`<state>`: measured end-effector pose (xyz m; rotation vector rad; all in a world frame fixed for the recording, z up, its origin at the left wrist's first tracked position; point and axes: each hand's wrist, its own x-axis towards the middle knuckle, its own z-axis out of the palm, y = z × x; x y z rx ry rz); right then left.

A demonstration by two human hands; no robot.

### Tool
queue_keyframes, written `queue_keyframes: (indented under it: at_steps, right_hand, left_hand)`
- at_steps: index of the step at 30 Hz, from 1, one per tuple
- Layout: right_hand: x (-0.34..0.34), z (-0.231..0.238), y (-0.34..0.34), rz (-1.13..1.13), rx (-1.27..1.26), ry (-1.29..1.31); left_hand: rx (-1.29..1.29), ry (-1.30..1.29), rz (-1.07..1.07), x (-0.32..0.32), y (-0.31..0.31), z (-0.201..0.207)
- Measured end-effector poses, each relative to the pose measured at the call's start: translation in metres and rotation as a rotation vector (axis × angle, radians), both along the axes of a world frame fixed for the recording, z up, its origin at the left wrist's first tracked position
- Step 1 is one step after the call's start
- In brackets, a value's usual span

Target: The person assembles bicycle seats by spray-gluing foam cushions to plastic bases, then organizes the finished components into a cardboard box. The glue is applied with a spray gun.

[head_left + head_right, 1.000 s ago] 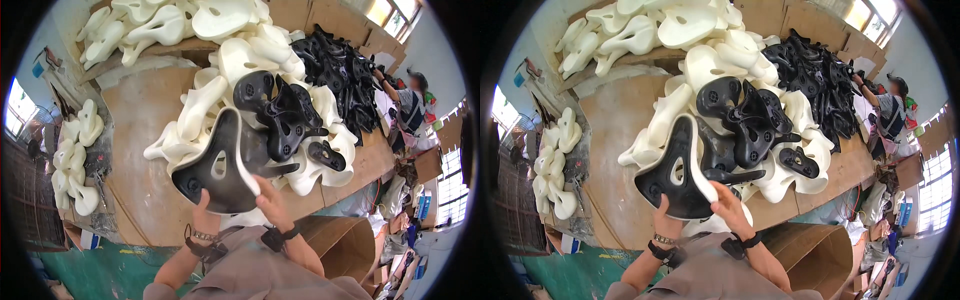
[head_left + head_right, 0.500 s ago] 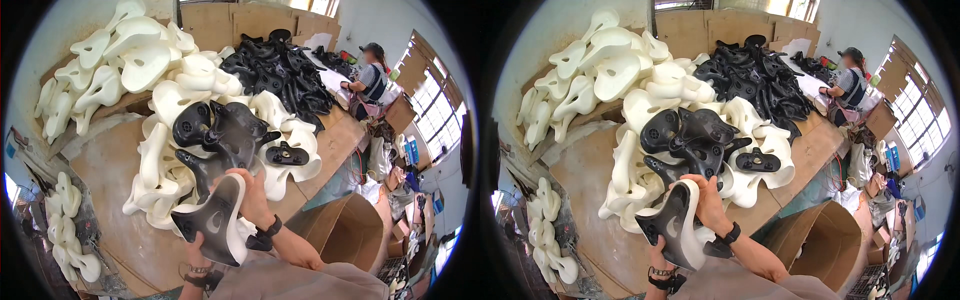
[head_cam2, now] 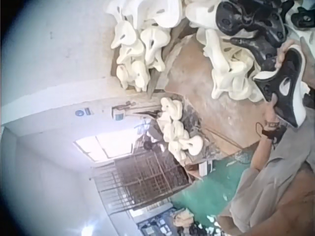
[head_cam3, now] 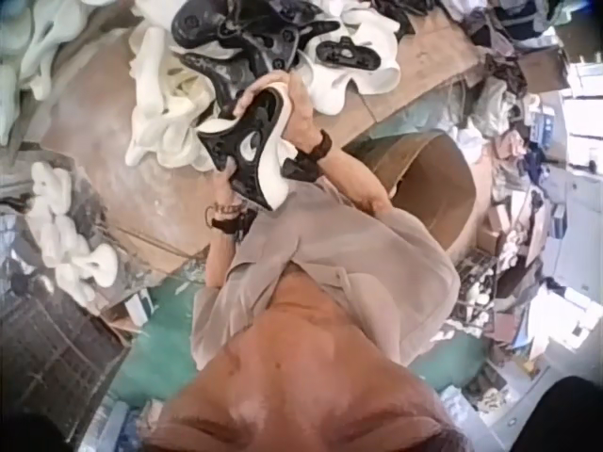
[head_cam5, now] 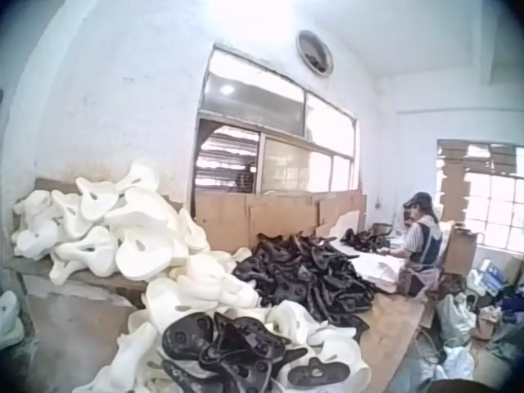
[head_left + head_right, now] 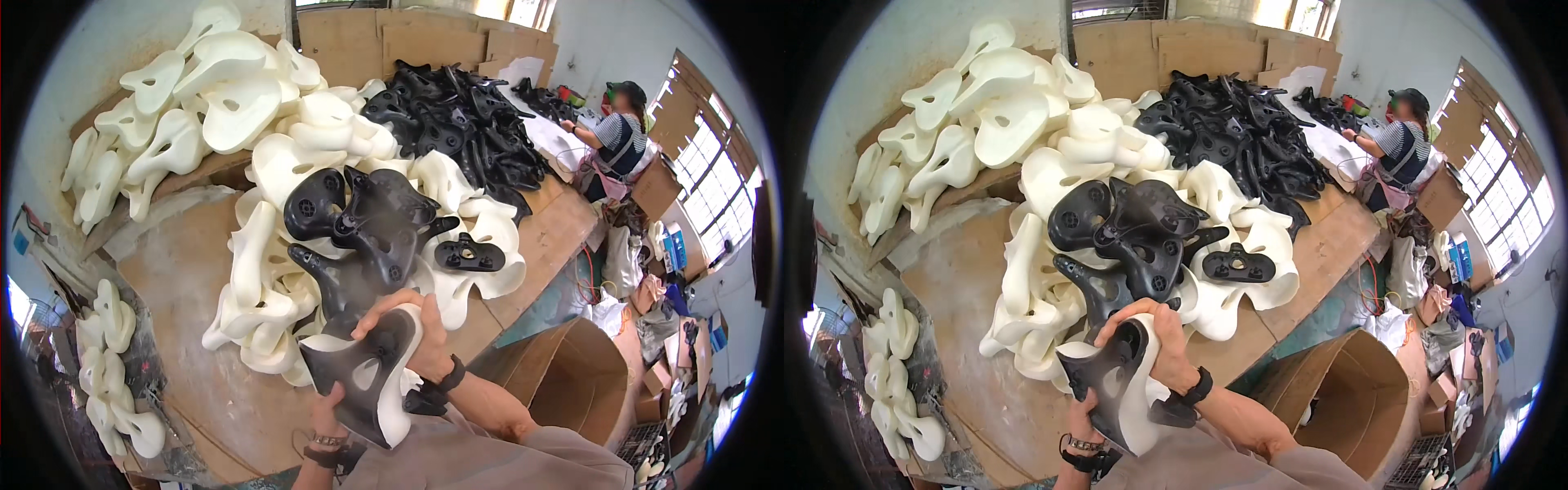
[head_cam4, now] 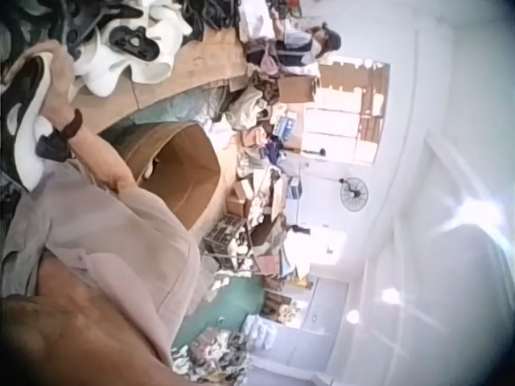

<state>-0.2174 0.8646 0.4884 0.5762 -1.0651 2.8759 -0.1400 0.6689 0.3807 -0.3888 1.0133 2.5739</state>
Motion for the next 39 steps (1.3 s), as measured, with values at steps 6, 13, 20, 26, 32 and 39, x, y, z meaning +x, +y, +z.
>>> queue_keyframes:
  at_steps: [6, 13, 20, 26, 32, 39]
  right_hand:
    - [0.0, 0.001, 0.006, -0.083, 0.033, 0.015]
    - [0.0, 0.007, 0.008, -0.102, 0.18, 0.055]
    - [-0.008, 0.017, 0.005, -0.135, 0.354, 0.367]
    - [-0.008, 0.008, 0.014, -0.1, 0.399, 0.254]
    - [-0.011, 0.01, 0.016, -0.069, 0.197, 0.176]
    - [0.032, 0.011, 0.095, -0.619, 0.605, 0.038]
  left_hand:
    - [-0.004, 0.053, -0.01, -0.003, 0.007, 0.005]
    - [0.026, 0.033, -0.045, -0.007, 0.007, 0.013]
    - [-0.089, -0.207, -0.104, -0.005, 0.005, -0.011]
    - [0.004, -0.212, -0.109, -0.006, 0.011, -0.005]
    - [0.082, -0.197, -0.024, -0.011, 0.011, 0.012]
    - [-0.428, 0.221, -0.203, -0.041, -0.012, 0.005]
